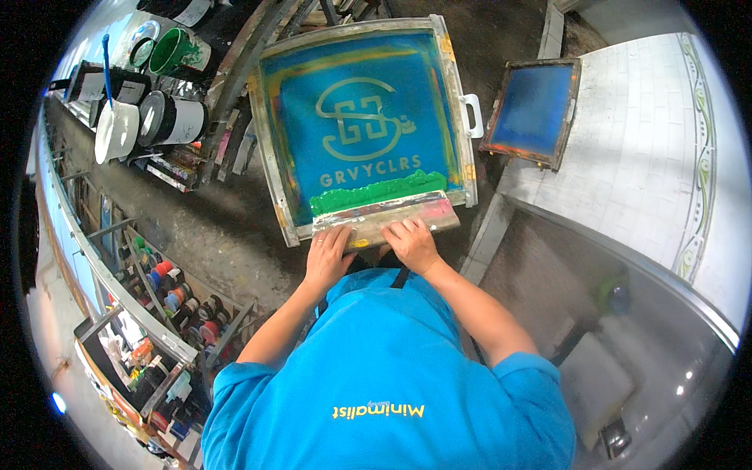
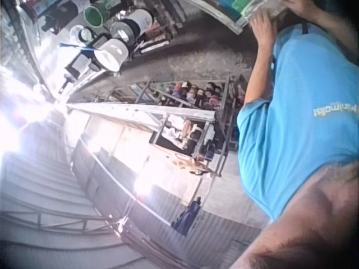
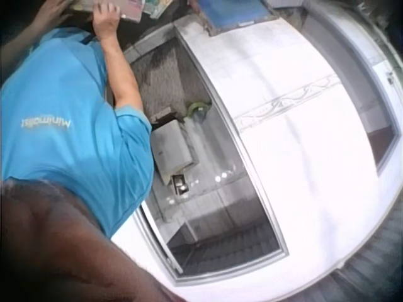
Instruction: The person cleans a screen printing frame with a cloth, then pours green ink onto it and uses a squeegee to spread the ink evenly across the mesh. They then position the frame over a garment on a printing table and perform a print stroke.
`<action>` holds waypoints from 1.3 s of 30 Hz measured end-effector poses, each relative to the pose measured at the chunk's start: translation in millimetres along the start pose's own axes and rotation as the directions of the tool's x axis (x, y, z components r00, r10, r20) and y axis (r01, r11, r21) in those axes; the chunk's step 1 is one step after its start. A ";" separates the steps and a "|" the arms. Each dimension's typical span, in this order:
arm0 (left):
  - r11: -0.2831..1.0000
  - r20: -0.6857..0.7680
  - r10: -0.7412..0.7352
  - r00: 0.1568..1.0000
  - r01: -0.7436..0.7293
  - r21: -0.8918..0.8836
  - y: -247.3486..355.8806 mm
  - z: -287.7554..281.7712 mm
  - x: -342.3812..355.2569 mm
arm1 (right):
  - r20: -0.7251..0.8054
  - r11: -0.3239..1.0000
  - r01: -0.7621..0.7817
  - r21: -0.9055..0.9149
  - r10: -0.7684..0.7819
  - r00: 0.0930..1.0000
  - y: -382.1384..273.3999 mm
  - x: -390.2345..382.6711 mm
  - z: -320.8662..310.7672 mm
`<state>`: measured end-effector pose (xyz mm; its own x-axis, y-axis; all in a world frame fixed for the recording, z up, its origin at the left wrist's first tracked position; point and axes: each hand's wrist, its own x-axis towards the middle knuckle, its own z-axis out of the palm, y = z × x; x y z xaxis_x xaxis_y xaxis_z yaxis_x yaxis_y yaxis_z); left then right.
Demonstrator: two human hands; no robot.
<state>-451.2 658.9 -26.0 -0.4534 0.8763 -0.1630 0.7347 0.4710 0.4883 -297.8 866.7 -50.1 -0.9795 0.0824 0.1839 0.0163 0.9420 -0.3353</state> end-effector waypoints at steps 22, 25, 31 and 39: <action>0.726 -0.056 -0.651 0.757 0.599 -0.337 -93.1 -69.9 27.3 | -0.117 0.379 -0.730 0.568 0.916 0.384 115.8 -46.8 -73.5; 0.682 -0.285 -0.699 0.655 0.492 -0.541 -106.3 -53.2 18.3 | 0.004 0.376 -0.760 0.530 0.895 0.445 148.4 -74.8 -29.2; 0.502 -0.239 -0.854 0.462 0.615 -0.608 -123.7 -36.2 -9.3 | 0.454 -0.092 -0.690 0.718 0.813 0.364 221.5 -84.8 54.5; 0.187 0.137 -0.897 0.419 0.642 -0.744 -87.5 -21.5 -35.6 | 0.391 -0.099 -0.815 0.571 0.906 0.163 195.5 -109.9 17.2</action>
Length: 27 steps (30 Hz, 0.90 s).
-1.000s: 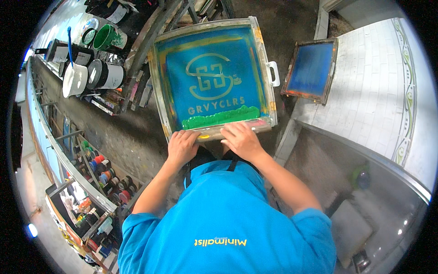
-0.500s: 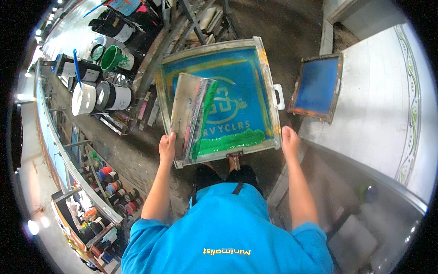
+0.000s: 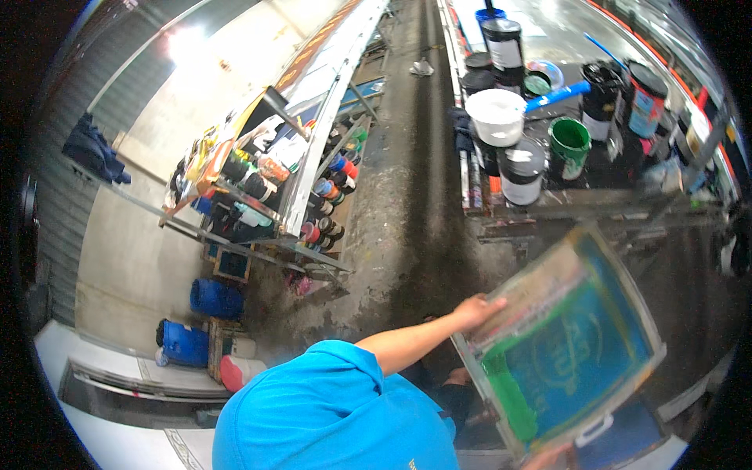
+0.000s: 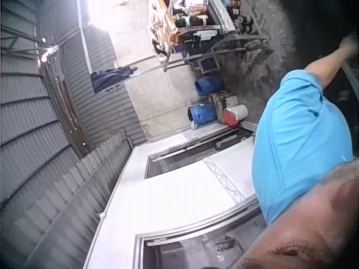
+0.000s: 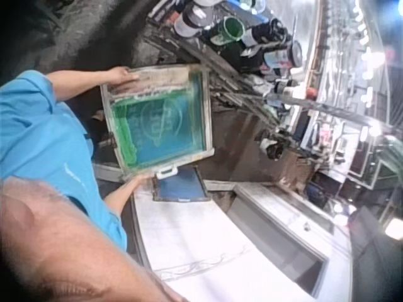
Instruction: The person cleans a screen printing frame with a cloth, then pours green ink onto it and uses a squeegee to spread the ink evenly across the mesh. They then position the frame over a garment on a printing table and perform a print stroke.
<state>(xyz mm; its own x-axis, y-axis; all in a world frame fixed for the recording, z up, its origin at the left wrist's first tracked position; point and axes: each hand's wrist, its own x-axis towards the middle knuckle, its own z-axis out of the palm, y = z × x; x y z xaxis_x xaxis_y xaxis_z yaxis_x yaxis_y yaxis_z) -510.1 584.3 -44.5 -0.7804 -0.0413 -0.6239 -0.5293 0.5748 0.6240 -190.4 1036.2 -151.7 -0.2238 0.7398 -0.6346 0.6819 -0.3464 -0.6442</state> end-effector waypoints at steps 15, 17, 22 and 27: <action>0.588 0.107 0.698 0.708 -0.482 -0.649 -2.1 -187.5 -196.8 | -0.114 0.778 0.615 0.127 -0.605 0.788 -110.9 -292.2 132.1; 0.480 -0.022 0.720 0.693 -0.522 -0.705 -24.9 -266.1 -229.7 | -0.114 0.732 0.656 0.181 -0.647 0.754 -118.6 -349.3 149.4; 0.293 -0.387 0.562 0.731 -0.614 -0.733 -137.9 -453.6 -315.4 | -0.070 0.625 0.699 0.348 -0.726 0.684 -140.5 -476.8 192.2; 0.139 -0.793 0.265 0.549 -0.835 -0.532 -311.6 -575.2 -431.1 | 0.155 0.571 0.572 0.589 -0.774 0.614 -168.3 -599.4 217.4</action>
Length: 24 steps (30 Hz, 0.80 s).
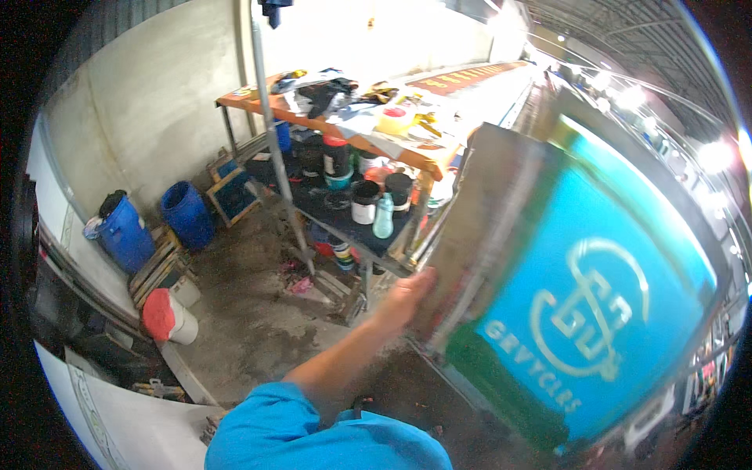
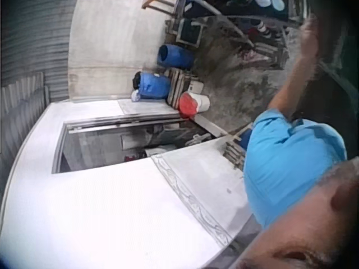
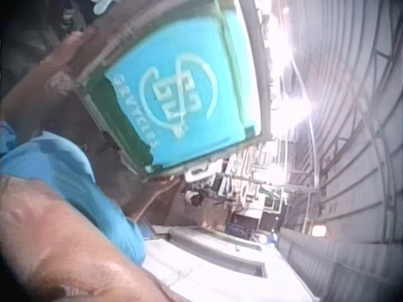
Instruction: The person cleans a screen printing frame with a cloth, then pours green ink onto it and uses a squeegee to spread the ink evenly across the mesh. They then position the frame over a garment on a printing table and perform a print stroke.
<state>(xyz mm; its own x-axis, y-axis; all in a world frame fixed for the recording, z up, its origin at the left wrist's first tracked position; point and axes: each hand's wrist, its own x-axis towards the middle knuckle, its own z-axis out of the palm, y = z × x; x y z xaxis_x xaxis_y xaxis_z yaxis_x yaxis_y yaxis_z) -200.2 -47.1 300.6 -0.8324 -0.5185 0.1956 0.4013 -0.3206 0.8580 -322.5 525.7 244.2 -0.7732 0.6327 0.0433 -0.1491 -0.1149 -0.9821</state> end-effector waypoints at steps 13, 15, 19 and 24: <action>0.916 -0.885 0.257 0.389 -0.390 0.095 204.4 -224.2 -290.9 | 0.993 0.991 -0.081 -0.108 0.103 -0.066 -54.4 -369.2 403.9; 0.899 -0.859 0.389 0.332 -0.343 0.274 210.1 -226.1 -328.4 | 0.958 0.997 -0.059 -0.053 0.034 -0.286 -48.5 -433.4 446.6; 0.956 -0.959 0.204 -0.199 -0.169 0.239 222.9 -230.4 -388.3 | 0.736 0.939 -0.011 -0.343 0.261 -0.624 -22.6 -552.1 512.8; 0.951 -0.964 0.053 -0.262 -0.280 0.129 233.9 -193.6 -412.4 | 0.600 0.865 0.107 -0.489 0.423 -0.679 -10.2 -630.1 547.9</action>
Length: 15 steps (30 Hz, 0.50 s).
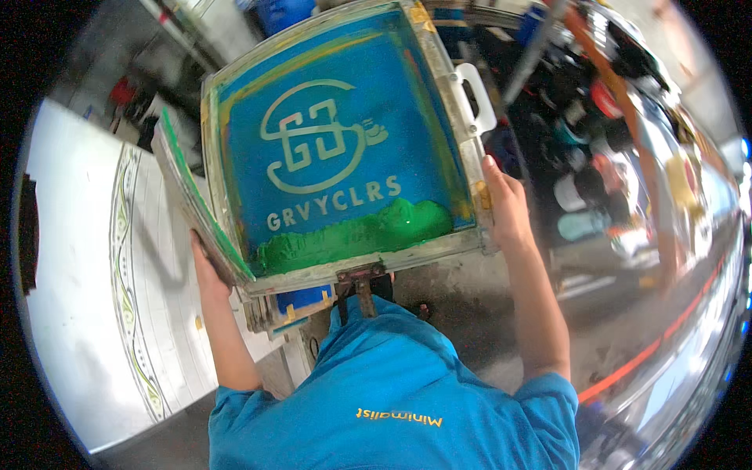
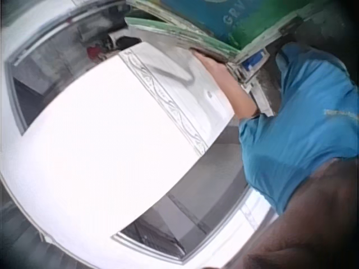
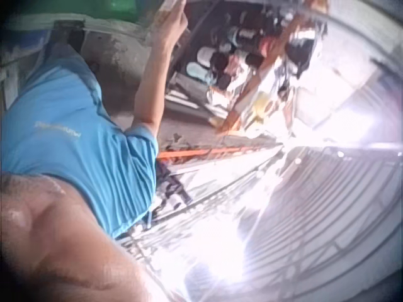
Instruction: The person cleans a screen printing frame with a cloth, then pours green ink onto it and uses a squeegee to spread the ink evenly across the mesh. They then position the frame over a garment on a printing table and perform a print stroke.
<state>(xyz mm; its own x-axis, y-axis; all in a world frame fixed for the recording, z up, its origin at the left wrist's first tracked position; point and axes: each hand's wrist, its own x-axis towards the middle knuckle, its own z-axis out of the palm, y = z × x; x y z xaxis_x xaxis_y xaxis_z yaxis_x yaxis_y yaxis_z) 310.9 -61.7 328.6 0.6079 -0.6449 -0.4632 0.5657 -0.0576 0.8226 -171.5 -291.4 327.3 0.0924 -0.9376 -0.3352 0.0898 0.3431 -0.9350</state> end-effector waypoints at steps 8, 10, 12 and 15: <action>0.993 -0.024 0.093 0.995 -0.095 -0.064 6.2 28.9 32.8 | -0.028 0.996 0.079 0.048 -0.078 0.997 -26.2 28.2 13.3; 0.996 -0.081 0.033 0.996 -0.039 -0.077 6.7 25.7 40.5 | -0.097 0.999 0.039 0.029 -0.036 0.995 -25.7 33.0 14.0; 0.993 0.017 0.071 0.997 -0.069 -0.094 7.8 20.6 42.5 | -0.116 0.995 0.100 0.025 -0.096 0.988 -23.2 36.1 14.9; 0.995 -0.036 0.044 0.998 -0.047 -0.086 13.4 16.0 37.0 | -0.198 1.000 -0.009 0.006 0.010 0.980 -16.9 40.7 17.1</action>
<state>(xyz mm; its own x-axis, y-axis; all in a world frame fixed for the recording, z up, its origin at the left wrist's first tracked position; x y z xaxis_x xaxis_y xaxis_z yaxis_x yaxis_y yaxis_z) 332.1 -98.6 327.7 0.6522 -0.6188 -0.4379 0.5822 0.0389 0.8121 -152.3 -334.4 331.4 -0.1047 -0.9268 -0.3606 0.0947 0.3517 -0.9313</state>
